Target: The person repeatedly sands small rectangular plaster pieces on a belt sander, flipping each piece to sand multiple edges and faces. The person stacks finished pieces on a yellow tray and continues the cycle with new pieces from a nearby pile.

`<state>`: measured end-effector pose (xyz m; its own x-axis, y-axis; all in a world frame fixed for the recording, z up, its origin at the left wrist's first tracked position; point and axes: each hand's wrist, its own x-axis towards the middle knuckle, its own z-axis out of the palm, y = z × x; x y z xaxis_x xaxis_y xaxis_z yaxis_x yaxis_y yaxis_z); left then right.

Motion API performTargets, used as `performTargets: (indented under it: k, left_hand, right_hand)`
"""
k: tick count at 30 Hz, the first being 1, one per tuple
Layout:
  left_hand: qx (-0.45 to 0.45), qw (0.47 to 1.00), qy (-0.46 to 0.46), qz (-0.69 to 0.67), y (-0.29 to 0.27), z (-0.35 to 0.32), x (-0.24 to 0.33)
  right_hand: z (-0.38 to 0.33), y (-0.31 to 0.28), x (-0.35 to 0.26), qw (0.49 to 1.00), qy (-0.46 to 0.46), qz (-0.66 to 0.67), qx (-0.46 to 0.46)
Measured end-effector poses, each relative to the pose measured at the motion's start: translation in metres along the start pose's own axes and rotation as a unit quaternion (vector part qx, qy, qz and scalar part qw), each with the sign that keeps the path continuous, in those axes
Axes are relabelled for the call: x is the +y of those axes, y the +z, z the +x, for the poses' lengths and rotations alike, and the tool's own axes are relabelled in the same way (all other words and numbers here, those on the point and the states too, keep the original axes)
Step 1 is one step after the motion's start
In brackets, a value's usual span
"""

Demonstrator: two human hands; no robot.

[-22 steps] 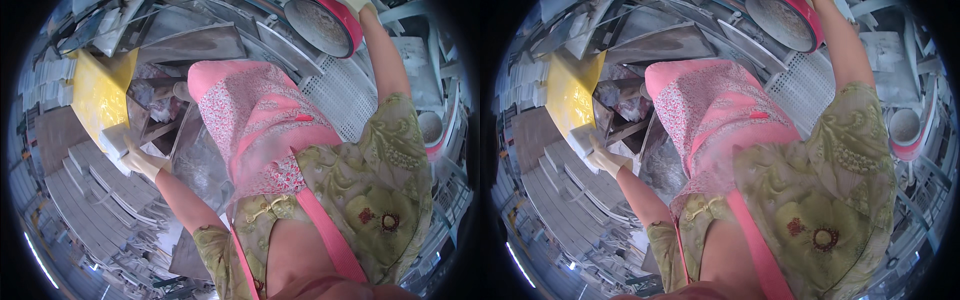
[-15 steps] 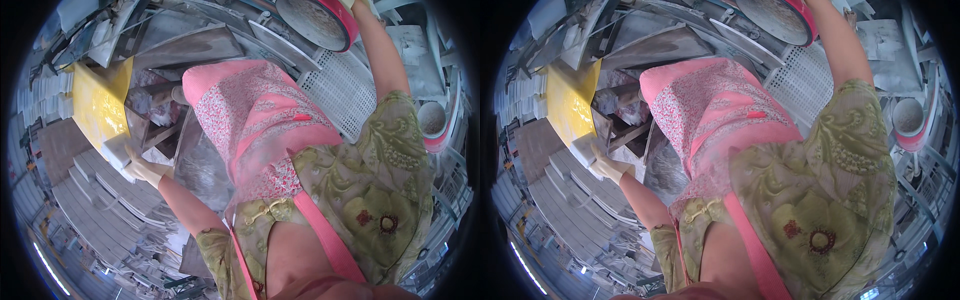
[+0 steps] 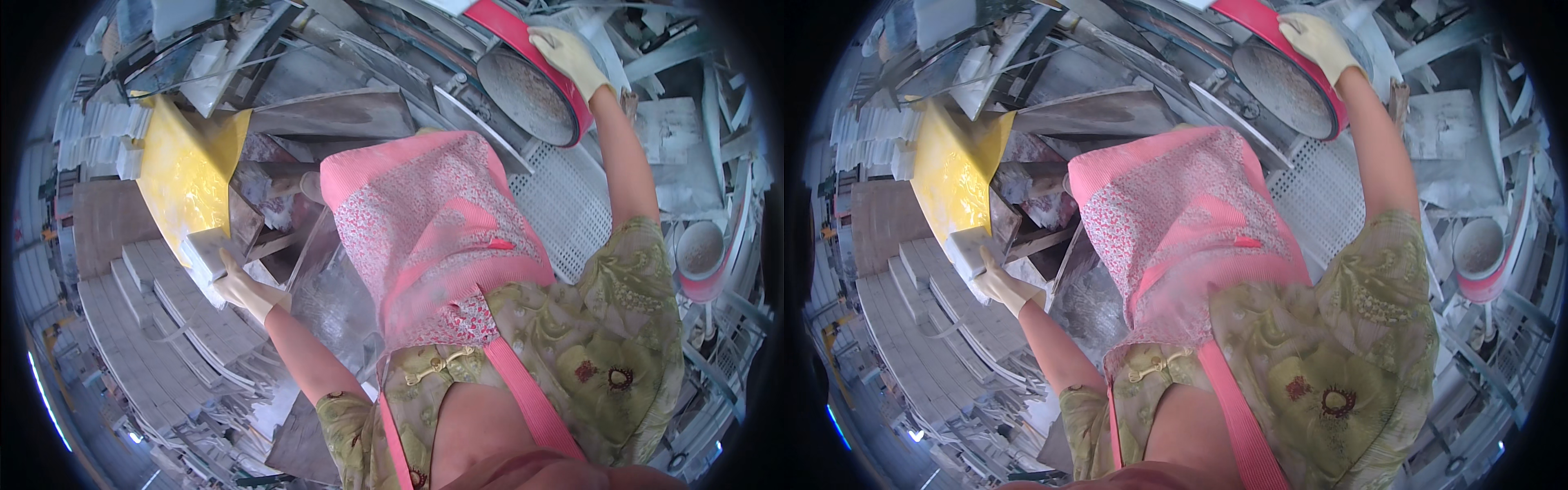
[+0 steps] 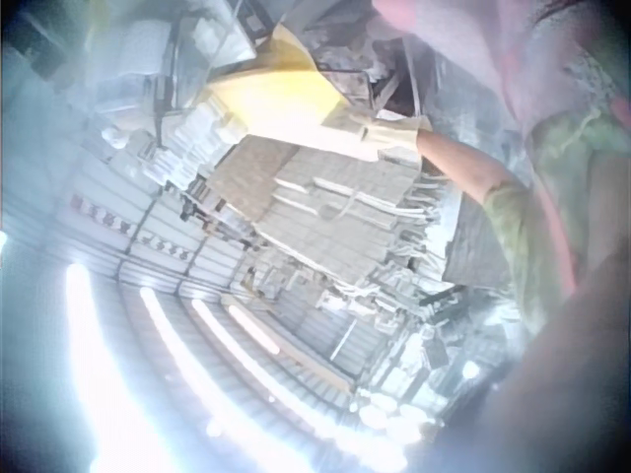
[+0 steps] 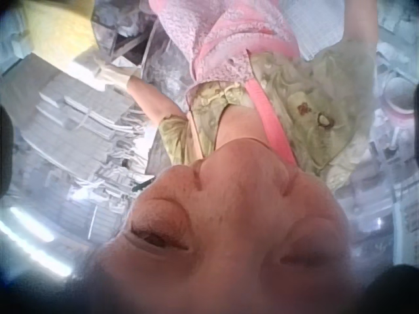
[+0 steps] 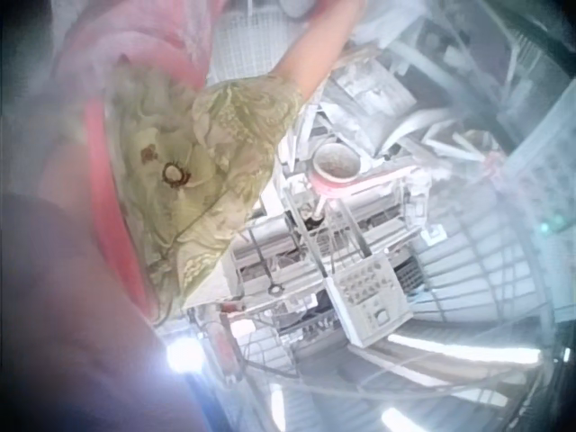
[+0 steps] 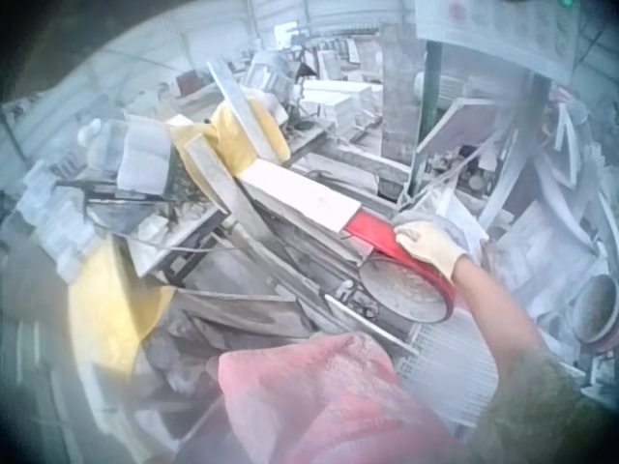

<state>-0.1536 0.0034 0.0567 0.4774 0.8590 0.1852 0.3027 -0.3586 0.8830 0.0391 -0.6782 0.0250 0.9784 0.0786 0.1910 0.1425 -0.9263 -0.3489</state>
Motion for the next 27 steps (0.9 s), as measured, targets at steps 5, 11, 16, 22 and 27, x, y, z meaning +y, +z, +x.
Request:
performTargets:
  k: [5,11,16,22,27]
  left_hand:
    - [0.012,1.000,-0.011,0.013,0.003,0.001,-0.004]
    - [0.020,0.996,-0.006,0.082,0.005,0.008,-0.010]
    - [0.012,0.999,-0.013,0.042,0.009,0.007,-0.011]
    - [0.008,0.999,-0.006,0.041,0.009,0.005,-0.011]
    - [-0.016,0.999,-0.028,0.015,0.005,0.005,-0.004]
  right_hand:
    - [-0.010,-0.004,-0.019,0.999,0.042,0.002,0.004]
    - [-0.012,-0.004,-0.029,0.997,0.076,0.009,-0.017]
    - [-0.014,0.000,-0.026,0.997,0.065,-0.024,-0.035]
    - [-0.017,-0.006,-0.029,0.995,0.085,-0.027,-0.038]
    - [-0.025,-0.017,-0.042,0.997,0.073,-0.029,0.018]
